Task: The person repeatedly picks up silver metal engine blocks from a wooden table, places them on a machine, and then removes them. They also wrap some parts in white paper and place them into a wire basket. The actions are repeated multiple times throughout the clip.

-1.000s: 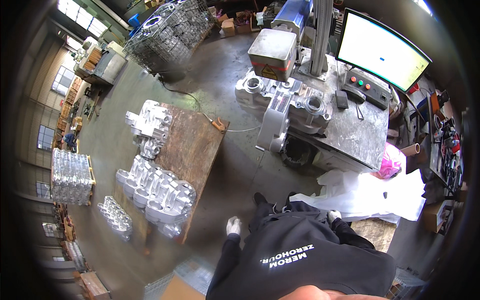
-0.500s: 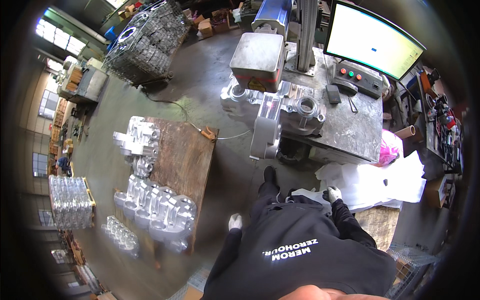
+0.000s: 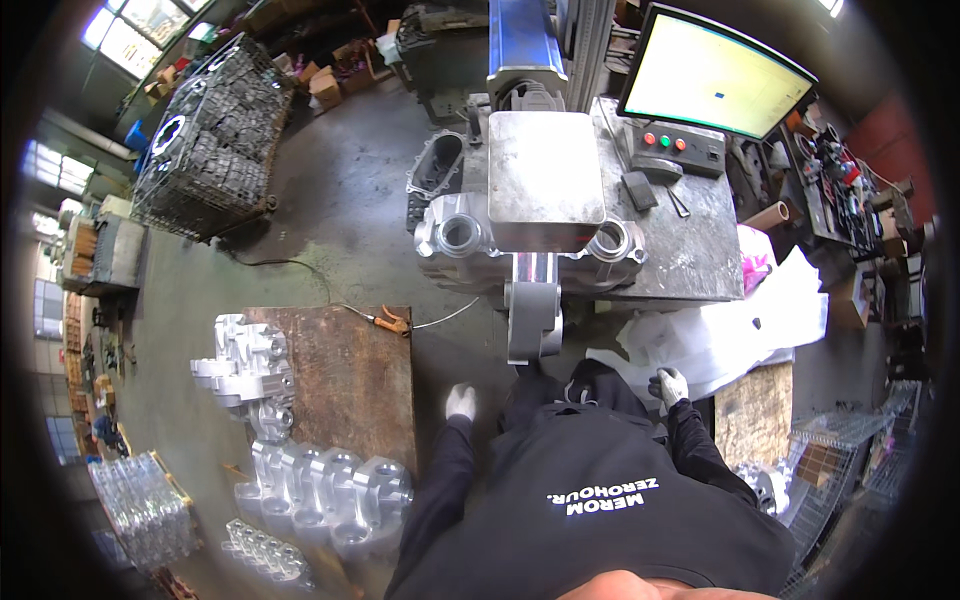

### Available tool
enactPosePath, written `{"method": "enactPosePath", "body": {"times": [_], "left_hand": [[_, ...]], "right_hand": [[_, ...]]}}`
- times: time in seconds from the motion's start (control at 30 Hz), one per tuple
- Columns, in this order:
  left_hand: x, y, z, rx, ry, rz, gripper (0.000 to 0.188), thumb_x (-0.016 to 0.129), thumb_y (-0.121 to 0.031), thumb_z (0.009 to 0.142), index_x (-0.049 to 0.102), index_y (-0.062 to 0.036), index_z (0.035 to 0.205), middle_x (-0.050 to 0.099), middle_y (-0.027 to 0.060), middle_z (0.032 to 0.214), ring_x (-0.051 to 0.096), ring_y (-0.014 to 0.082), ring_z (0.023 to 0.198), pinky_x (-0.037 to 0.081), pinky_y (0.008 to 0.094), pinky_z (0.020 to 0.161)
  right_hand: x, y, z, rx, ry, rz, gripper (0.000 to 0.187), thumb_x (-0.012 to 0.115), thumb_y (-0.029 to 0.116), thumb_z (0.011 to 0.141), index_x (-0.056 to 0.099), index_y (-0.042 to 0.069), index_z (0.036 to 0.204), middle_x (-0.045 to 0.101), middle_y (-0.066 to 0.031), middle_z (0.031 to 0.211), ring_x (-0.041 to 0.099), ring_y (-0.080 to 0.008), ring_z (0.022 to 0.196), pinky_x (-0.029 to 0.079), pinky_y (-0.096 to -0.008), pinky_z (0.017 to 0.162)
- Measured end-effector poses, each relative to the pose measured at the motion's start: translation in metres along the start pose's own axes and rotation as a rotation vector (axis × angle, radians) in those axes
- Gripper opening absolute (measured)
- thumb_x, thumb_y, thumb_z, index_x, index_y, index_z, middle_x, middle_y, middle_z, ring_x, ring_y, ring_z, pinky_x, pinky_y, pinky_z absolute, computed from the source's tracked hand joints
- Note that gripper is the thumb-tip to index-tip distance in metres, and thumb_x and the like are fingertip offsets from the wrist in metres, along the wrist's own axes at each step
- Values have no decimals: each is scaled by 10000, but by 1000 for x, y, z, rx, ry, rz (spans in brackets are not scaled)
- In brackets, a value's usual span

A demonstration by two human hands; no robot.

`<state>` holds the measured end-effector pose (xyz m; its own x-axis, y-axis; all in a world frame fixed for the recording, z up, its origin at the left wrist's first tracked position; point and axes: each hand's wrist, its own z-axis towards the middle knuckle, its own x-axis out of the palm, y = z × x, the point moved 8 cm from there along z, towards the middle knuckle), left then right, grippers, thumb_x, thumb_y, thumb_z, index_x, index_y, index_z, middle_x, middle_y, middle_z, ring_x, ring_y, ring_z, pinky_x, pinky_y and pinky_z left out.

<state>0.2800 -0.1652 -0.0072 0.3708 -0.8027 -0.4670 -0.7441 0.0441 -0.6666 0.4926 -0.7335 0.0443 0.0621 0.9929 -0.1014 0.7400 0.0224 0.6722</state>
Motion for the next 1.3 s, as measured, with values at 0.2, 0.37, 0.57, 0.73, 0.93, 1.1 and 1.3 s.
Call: {"method": "enactPosePath", "body": {"times": [0.2,0.37,0.57,0.73,0.93,1.1,1.3], "left_hand": [[-13,-1,47,-73,59,-49,339,571,-189,921,612,5,1196,657,192,1176,609,293,1133,442,364,1009],[-1,-8,59,29,91,11,379,574,-233,917,606,12,1205,654,205,1180,610,316,1133,448,371,990],[24,-1,64,63,120,114,426,565,-271,904,610,38,1193,640,237,1204,590,345,1167,438,389,1003],[26,-12,53,-29,189,-151,382,565,-201,914,592,45,1205,653,221,1166,617,319,1097,459,371,970],[2,-22,53,54,175,8,376,569,-170,916,580,59,1213,652,215,1158,621,284,1073,462,356,962],[-4,-10,67,51,149,84,391,565,-187,921,577,48,1233,649,218,1168,609,303,1099,448,366,980],[0,-28,55,80,181,69,389,568,-204,924,586,45,1222,649,216,1171,605,303,1116,446,362,977]], "right_hand": [[-2,-11,-20,-17,-70,-13,342,545,158,952,522,-34,1234,653,-208,967,662,-287,747,585,-384,676],[-21,-61,-34,3,-132,-40,290,538,125,934,570,-54,1160,661,-201,917,669,-306,751,566,-408,634],[-28,-87,-49,89,-252,215,268,549,80,914,550,-77,1132,654,-196,812,658,-292,681,548,-394,587],[-3,-65,-50,33,-162,333,230,491,97,942,559,-66,1089,620,-182,791,620,-291,652,528,-402,594],[27,-24,-52,48,-134,141,260,486,115,941,579,-45,1123,643,-168,850,644,-279,766,523,-393,649],[25,-27,-35,-11,-188,-6,276,546,153,920,623,-19,1122,668,-141,893,652,-239,800,520,-348,724],[10,-76,-25,89,-188,97,261,545,153,954,540,8,1172,647,-164,855,646,-277,632,548,-398,558]]}}
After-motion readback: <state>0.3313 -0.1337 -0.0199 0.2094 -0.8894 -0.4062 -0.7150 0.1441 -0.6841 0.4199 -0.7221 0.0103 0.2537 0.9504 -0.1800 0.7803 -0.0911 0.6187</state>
